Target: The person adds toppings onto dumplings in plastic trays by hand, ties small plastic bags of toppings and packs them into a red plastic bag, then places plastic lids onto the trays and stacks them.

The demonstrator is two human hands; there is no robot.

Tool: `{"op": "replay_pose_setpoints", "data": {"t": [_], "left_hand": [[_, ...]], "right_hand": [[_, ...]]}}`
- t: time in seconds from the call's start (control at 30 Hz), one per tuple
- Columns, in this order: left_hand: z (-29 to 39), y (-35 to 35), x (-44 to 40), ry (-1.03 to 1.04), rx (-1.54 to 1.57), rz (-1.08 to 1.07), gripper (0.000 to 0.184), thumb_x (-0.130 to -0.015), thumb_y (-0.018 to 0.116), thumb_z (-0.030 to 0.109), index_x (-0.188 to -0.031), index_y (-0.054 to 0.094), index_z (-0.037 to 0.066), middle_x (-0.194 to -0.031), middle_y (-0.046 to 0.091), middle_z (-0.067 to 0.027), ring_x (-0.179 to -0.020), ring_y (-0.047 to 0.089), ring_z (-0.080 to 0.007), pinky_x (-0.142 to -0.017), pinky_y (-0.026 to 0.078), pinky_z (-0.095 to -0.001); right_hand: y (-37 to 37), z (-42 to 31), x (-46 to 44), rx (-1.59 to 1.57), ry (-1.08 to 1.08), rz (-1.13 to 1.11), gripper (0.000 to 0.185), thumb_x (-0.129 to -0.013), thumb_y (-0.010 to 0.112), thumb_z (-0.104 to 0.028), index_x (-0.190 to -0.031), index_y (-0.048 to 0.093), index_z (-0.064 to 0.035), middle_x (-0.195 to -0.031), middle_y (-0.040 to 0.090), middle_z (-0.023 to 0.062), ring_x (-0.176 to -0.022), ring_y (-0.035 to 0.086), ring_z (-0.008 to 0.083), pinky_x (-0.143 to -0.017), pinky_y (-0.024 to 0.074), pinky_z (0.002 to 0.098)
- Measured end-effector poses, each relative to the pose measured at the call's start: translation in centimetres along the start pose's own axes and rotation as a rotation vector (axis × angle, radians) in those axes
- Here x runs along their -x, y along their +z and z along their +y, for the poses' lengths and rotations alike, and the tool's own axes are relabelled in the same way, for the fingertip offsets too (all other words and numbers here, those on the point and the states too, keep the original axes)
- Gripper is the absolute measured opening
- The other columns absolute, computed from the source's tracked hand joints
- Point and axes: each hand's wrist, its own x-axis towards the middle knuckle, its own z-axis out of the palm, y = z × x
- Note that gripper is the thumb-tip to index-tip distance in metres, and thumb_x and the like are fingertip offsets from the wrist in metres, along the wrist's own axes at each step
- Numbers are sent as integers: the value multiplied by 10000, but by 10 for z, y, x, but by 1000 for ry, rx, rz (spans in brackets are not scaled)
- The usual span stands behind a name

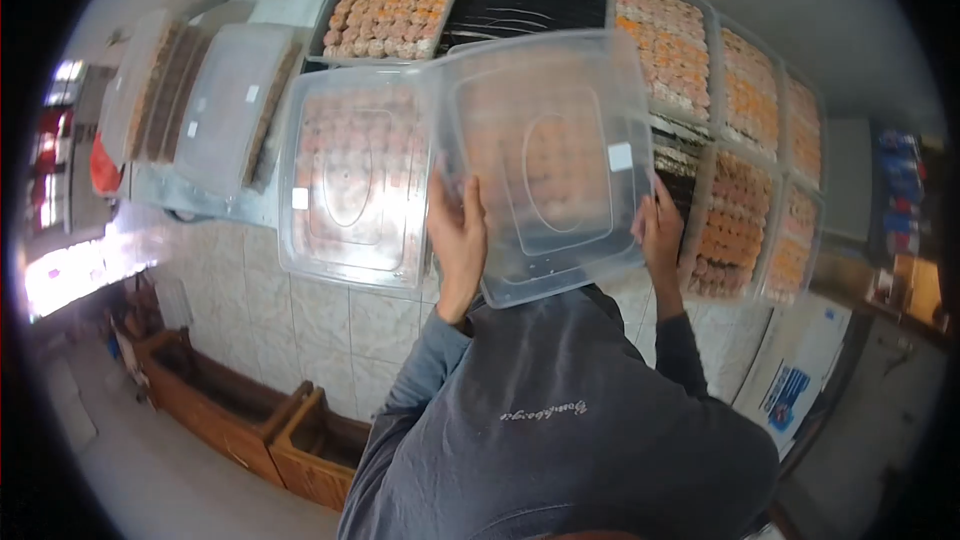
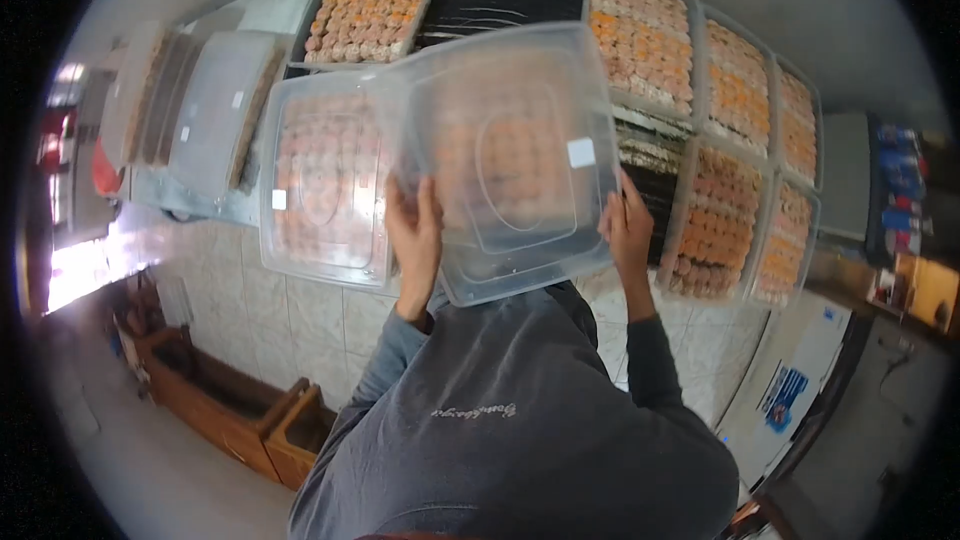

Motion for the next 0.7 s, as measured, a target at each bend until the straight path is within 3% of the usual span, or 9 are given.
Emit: {"op": "replay_pose_setpoints", "data": {"t": [0.03, 0.07, 0.13, 0.2, 0.27, 0.3, 0.37, 0.57, 0.7], "left_hand": [[-19, 16, -3, 174, -184, 77, 469, -997, 590, 142, -1408, 459, -41, -1038, 627, -146, -767, 630, -181, -654, 530, -326], [-17, 24, -3, 162, -192, 101, 469, -997, 590, 142, -1408, 459, -41, -1038, 627, -146, -767, 630, -181, -654, 530, -326], [-9, 37, -6, 85, -548, 62, 447, -978, 595, 123, -1382, 494, -39, -1054, 626, -161, -806, 645, -237, -683, 522, -340], [-10, 42, -14, 3, -551, 95, 438, -965, 601, 153, -1352, 530, -39, -1132, 628, -176, -906, 652, -266, -764, 518, -338], [-36, 37, -24, 305, -779, 161, 406, -955, 588, 133, -1320, 559, -41, -1200, 628, -211, -1010, 644, -354, -861, 510, -408], [-42, 38, -25, 294, -742, 152, 370, -946, 574, 117, -1281, 593, -41, -1230, 620, -227, -1078, 613, -406, -922, 483, -455], [-52, 41, -27, 284, -773, 180, 360, -944, 567, 102, -1274, 601, -38, -1227, 624, -222, -1078, 614, -402, -921, 486, -449], [-53, 48, -16, 312, -867, 300, 349, -923, 556, 44, -1259, 625, -23, -1230, 631, -212, -1079, 618, -395, -931, 487, -438], [-66, 45, -4, 233, -780, 349, 356, -917, 550, 20, -1261, 639, -3, -1215, 639, -220, -1056, 621, -399, -929, 484, -448]], "right_hand": [[-4, 6, 5, -21, 47, 73, 429, -1050, 503, -137, -1467, 474, -42, -660, 481, -45, -555, 431, 32, -518, 381, 215], [-7, 12, 7, -34, 97, 152, 426, -1055, 502, -152, -1466, 476, -41, -660, 474, -45, -565, 431, 30, -525, 380, 212], [-3, 32, -2, 8, 0, 162, 434, -1056, 513, -180, -1463, 477, -35, -656, 467, -44, -580, 441, 36, -528, 377, 212], [3, 41, -17, 38, 3, 170, 440, -1055, 518, -192, -1466, 476, -41, -667, 477, -50, -584, 444, 37, -534, 383, 211], [11, 49, -32, 25, 28, 154, 423, -1047, 531, -191, -1431, 510, -14, -718, 550, -7, -625, 497, 68, -571, 424, 250], [19, 54, -42, 117, -109, 228, 409, -1039, 540, -184, -1405, 533, -3, -763, 583, 37, -655, 529, 104, -600, 441, 278], [22, 57, -51, 260, -267, 286, 372, -1009, 569, -155, -1341, 588, 12, -876, 616, 161, -729, 585, 216, -670, 466, 354], [17, 66, -62, 409, -56, 93, 379, -990, 587, -138, -1347, 593, -10, -856, 570, 143, -719, 567, 234, -664, 454, 345], [18, 60, -60, 454, -72, 57, 373, -985, 598, -143, -1333, 604, -8, -844, 554, 133, -722, 565, 239, -673, 452, 344]]}}
